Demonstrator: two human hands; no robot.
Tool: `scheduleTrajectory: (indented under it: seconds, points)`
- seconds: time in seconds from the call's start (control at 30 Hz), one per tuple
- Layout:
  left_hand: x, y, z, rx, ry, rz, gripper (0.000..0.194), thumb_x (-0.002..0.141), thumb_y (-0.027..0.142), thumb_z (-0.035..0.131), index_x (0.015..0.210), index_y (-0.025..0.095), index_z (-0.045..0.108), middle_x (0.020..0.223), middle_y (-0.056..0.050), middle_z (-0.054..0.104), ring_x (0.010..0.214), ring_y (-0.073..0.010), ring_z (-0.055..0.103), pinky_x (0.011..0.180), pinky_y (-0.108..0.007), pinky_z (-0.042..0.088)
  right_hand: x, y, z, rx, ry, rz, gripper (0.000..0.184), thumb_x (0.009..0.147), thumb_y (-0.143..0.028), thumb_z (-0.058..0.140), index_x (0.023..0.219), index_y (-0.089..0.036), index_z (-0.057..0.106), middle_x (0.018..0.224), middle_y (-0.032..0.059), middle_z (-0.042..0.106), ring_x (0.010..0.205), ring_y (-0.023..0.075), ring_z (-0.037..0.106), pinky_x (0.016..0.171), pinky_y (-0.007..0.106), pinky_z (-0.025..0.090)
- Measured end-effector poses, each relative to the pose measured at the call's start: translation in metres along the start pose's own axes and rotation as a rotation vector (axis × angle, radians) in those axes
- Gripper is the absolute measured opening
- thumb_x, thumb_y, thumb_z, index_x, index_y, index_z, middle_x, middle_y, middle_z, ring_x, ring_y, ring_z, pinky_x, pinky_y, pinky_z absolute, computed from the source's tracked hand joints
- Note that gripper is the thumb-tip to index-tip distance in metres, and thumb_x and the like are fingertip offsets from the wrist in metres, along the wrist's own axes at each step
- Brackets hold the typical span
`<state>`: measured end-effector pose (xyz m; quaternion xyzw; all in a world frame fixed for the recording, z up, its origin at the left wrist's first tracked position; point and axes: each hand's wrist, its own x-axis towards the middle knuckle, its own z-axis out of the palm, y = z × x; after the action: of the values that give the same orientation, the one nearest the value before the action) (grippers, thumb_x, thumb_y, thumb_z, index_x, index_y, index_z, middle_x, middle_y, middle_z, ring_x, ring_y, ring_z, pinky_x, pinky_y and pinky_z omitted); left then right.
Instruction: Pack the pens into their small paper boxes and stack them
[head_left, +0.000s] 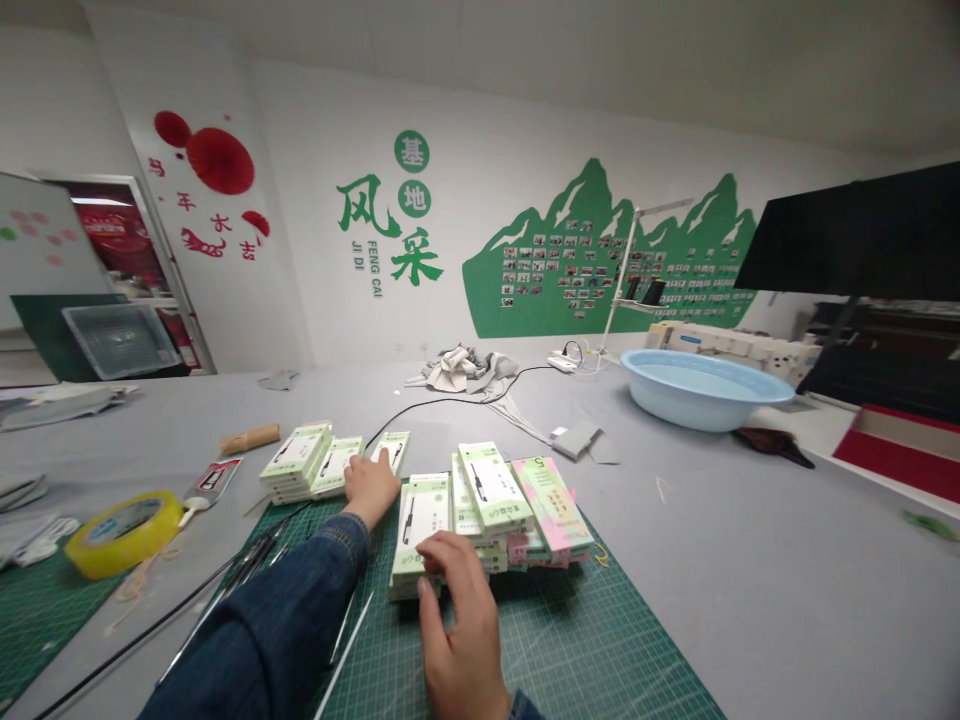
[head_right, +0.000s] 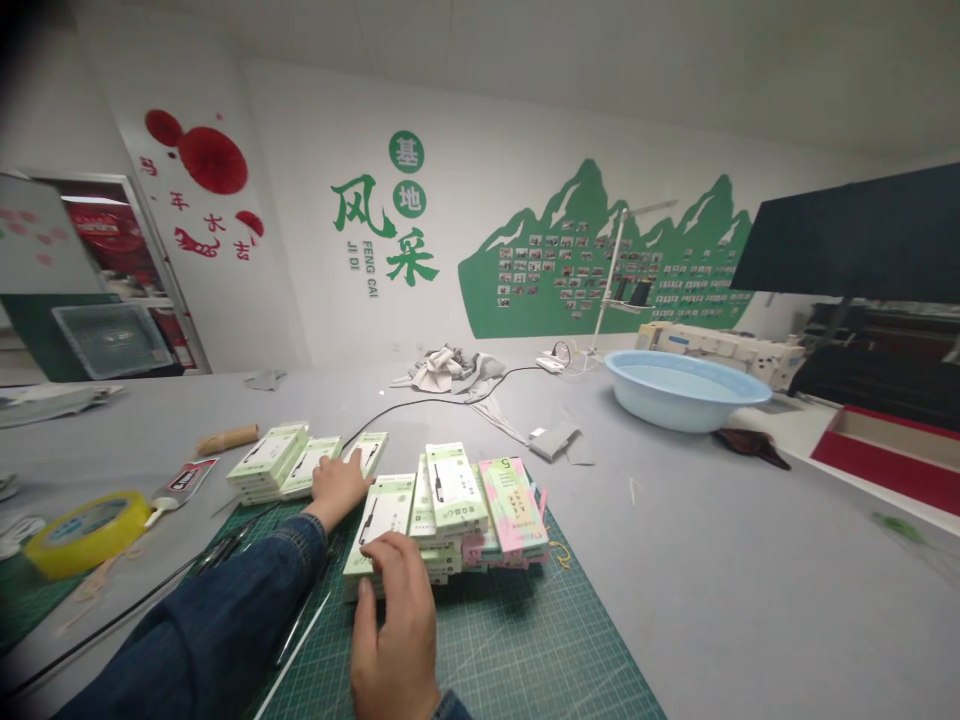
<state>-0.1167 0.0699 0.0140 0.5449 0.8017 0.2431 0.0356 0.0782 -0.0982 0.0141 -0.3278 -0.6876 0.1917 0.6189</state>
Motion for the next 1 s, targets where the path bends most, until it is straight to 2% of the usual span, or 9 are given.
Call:
scheduleTrajectory:
  seconds: [0.1, 0.27, 0.37, 0.43, 0.57, 0.7, 0.87, 0.93, 1.0]
  points:
    - [-0.002, -0.001, -0.017, -0.17, -0.009, -0.057, 0.072, 0.072, 0.034, 0.069, 0.136, 0.008, 0.052, 0.12, -0.029, 0.066, 0.127, -0.0465, 0.05, 0.102, -0.059, 0.034, 0.001, -0.003, -0.001, 0.021, -0.015, 0.005, 0.036, 0.091, -0.009, 0.048, 0.119, -0.027, 0.061, 0.117, 0.0081, 0.064, 0.108, 0.0231, 0.064, 0.092, 0.037, 0.057]
    - [-0.042, -0.012, -0.06, -0.592, -0.083, 0.038, 0.073, 0.082, 0.046, 0.059, 0.145, 0.015, 0.044, 0.114, -0.016, 0.072, 0.105, -0.029, 0.069, 0.093, -0.041, 0.051, 0.004, -0.004, -0.003, 0.052, -0.038, 0.013, 0.037, 0.093, -0.009, 0.046, 0.123, -0.028, 0.057, 0.118, 0.0076, 0.063, 0.11, 0.0229, 0.062, 0.096, 0.04, 0.054]
    - [-0.086, -0.025, -0.076, -1.131, -0.296, 0.17, 0.079, 0.069, 0.037, 0.076, 0.142, 0.02, 0.05, 0.124, -0.014, 0.069, 0.114, -0.0317, 0.065, 0.098, -0.042, 0.05, 0.009, -0.005, -0.006, 0.066, -0.024, 0.014, 0.044, 0.094, -0.012, 0.048, 0.135, -0.028, 0.049, 0.126, 0.0093, 0.06, 0.112, 0.0236, 0.061, 0.096, 0.042, 0.054]
    - [-0.115, -0.032, -0.081, -1.327, -0.468, 0.192, 0.079, 0.064, 0.029, 0.082, 0.138, 0.023, 0.055, 0.129, -0.014, 0.067, 0.12, -0.0339, 0.061, 0.102, -0.043, 0.048, 0.014, -0.01, -0.008, 0.077, -0.025, -0.011, 0.051, 0.093, -0.014, 0.051, 0.141, -0.029, 0.044, 0.136, 0.0109, 0.054, 0.122, 0.0254, 0.056, 0.101, 0.045, 0.052]
    - [-0.157, -0.037, -0.084, -1.324, -0.605, 0.191, 0.079, 0.065, 0.029, 0.086, 0.138, 0.024, 0.056, 0.135, -0.013, 0.063, 0.127, -0.0354, 0.055, 0.106, -0.045, 0.044, 0.021, -0.03, -0.011, 0.113, -0.08, -0.111, 0.057, 0.089, -0.022, 0.064, 0.142, -0.032, 0.045, 0.152, 0.0102, 0.039, 0.141, 0.0316, 0.04, 0.113, 0.055, 0.039]
    - [-0.18, -0.037, -0.084, -1.163, -0.637, 0.264, 0.085, 0.067, 0.022, 0.083, 0.144, 0.026, 0.048, 0.141, -0.012, 0.058, 0.132, -0.0349, 0.051, 0.11, -0.047, 0.04, 0.02, -0.043, -0.006, 0.198, -0.086, -0.067, 0.066, 0.083, -0.027, 0.074, 0.141, -0.033, 0.045, 0.155, 0.0101, 0.036, 0.143, 0.0337, 0.038, 0.114, 0.056, 0.037]
    - [-0.195, -0.039, -0.089, -1.034, -0.582, 0.386, 0.088, 0.067, 0.018, 0.079, 0.147, 0.029, 0.045, 0.146, -0.009, 0.053, 0.134, -0.0319, 0.049, 0.114, -0.047, 0.036, 0.008, -0.038, 0.001, 0.333, -0.115, 0.063, 0.067, 0.082, -0.029, 0.075, 0.14, -0.029, 0.043, 0.139, 0.0117, 0.053, 0.128, 0.0304, 0.055, 0.11, 0.052, 0.044]
    - [-0.191, -0.044, -0.097, -1.021, -0.557, 0.436, 0.087, 0.067, 0.026, 0.081, 0.147, 0.028, 0.047, 0.148, -0.009, 0.052, 0.135, -0.0327, 0.048, 0.113, -0.045, 0.038, 0.003, -0.035, 0.001, 0.339, -0.131, 0.096, 0.073, 0.079, -0.029, 0.079, 0.142, -0.028, 0.041, 0.136, 0.0122, 0.056, 0.124, 0.0305, 0.058, 0.107, 0.051, 0.047]
    - [-0.179, -0.056, -0.104, -0.926, -0.443, 0.434, 0.072, 0.076, 0.039, 0.073, 0.144, 0.024, 0.051, 0.147, -0.01, 0.054, 0.134, -0.0317, 0.049, 0.109, -0.041, 0.042, -0.001, -0.033, 0.001, 0.324, -0.141, 0.095, 0.078, 0.078, -0.031, 0.081, 0.143, -0.028, 0.04, 0.14, 0.0128, 0.054, 0.126, 0.0313, 0.056, 0.108, 0.051, 0.046]
